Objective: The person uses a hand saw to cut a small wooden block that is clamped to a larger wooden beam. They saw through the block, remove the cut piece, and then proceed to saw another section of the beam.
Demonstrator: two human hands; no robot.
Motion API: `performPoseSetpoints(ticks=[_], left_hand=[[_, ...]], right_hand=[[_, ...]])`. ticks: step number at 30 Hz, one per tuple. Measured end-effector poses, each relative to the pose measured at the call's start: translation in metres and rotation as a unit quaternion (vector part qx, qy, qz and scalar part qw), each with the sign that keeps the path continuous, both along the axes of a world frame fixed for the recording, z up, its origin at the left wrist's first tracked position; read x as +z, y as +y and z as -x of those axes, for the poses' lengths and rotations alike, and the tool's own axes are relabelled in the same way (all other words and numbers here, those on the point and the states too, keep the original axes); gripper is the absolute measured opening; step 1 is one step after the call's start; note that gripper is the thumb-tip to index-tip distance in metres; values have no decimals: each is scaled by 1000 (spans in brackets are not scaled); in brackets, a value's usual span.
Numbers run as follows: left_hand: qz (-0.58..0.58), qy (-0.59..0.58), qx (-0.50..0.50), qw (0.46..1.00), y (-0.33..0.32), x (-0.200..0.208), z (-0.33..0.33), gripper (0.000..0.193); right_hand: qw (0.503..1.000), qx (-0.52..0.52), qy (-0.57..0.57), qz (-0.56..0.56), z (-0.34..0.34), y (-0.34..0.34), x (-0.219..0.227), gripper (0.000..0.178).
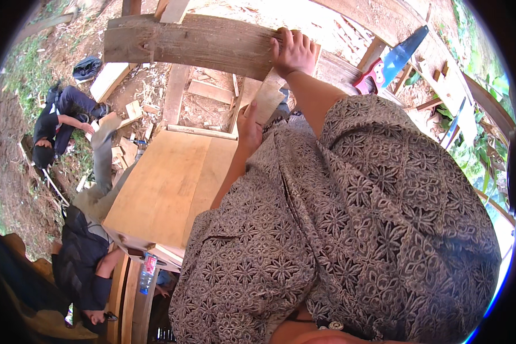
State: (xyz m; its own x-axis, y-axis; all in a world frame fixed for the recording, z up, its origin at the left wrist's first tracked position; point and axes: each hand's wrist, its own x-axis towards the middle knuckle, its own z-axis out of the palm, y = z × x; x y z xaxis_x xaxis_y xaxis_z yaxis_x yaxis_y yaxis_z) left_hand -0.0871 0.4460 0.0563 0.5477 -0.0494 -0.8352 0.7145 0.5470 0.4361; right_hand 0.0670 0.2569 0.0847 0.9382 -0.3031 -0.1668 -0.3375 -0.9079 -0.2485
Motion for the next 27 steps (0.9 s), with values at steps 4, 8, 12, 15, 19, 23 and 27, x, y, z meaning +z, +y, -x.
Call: performPoseSetpoints(ticks=[4,8,12,15,19,23,27], left_hand=[[-95,28,17,995,-9,35,-6,51],[-135,51,43,989,-12,74,-14,50],[-183,61,24,981,4,85,-6,48],[-223,44,-2,974,13,98,-4,47],[-326,56,-112,937,20,127,-10,44],[-396,-10,-195,897,21,155,-19,44],[-446,-32,-221,867,25,166,-20,45]], right_hand=[[1000,4,-20,-18,1,4,1,41],[999,3,-27,-35,2,13,10,40],[997,0,5,-72,-1,28,21,41],[997,-7,-14,-75,0,38,23,40],[996,-2,-5,-92,-1,46,30,41],[994,-3,-5,-112,-5,51,32,40],[992,-3,12,-126,-8,57,35,40]])
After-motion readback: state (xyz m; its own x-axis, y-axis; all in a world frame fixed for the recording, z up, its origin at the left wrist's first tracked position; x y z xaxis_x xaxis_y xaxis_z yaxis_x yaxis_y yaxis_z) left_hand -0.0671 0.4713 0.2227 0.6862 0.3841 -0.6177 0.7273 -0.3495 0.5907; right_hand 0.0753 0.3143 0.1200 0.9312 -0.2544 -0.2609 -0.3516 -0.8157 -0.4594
